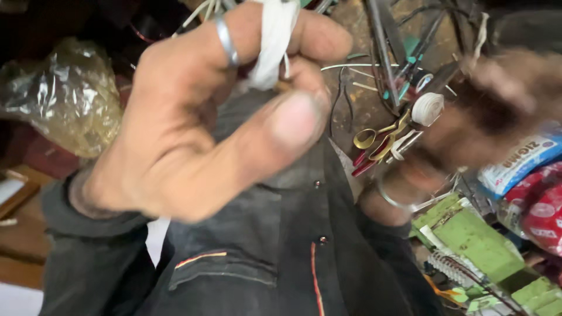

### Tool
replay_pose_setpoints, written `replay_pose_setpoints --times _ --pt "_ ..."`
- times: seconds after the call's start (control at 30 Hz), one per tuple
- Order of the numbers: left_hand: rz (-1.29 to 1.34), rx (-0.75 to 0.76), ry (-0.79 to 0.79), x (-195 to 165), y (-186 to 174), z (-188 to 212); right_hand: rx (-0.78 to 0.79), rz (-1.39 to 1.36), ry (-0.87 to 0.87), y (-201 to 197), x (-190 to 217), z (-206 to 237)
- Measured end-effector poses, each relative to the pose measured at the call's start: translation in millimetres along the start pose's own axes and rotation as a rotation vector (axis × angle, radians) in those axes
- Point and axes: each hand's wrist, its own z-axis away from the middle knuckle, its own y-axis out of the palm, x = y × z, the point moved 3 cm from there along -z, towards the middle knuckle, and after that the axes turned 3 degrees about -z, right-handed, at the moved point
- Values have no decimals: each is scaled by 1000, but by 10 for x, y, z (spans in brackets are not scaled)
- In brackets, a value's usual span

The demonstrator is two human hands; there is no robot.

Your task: The person wraps a white insulating tape around the copper windings of a green motor stator. They repeatedly pull, fold, and press the tape to secure the windings, occasionally using a small metal tool to tuck the tape into the stator slots.

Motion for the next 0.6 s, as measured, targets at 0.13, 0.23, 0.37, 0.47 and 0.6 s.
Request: replay_pose_setpoints --times 0.13,0.23,0.37,0.47,0.6 --pt "-214 45 216 -28 -41 -43 300 148 282 443 -723 693" --pt "-638 1 446 136 -86 -220 441 232 69 649 -849 938" --pt "-739 39 262 320 -181 -491 190 -87 258 862 -953 812" --pt "-639 78 512 237 -231 -542 86 -260 478 905 -920 729" --pt "-437 11 325 370 -410 -545 151 -416 698 762 -692 740"
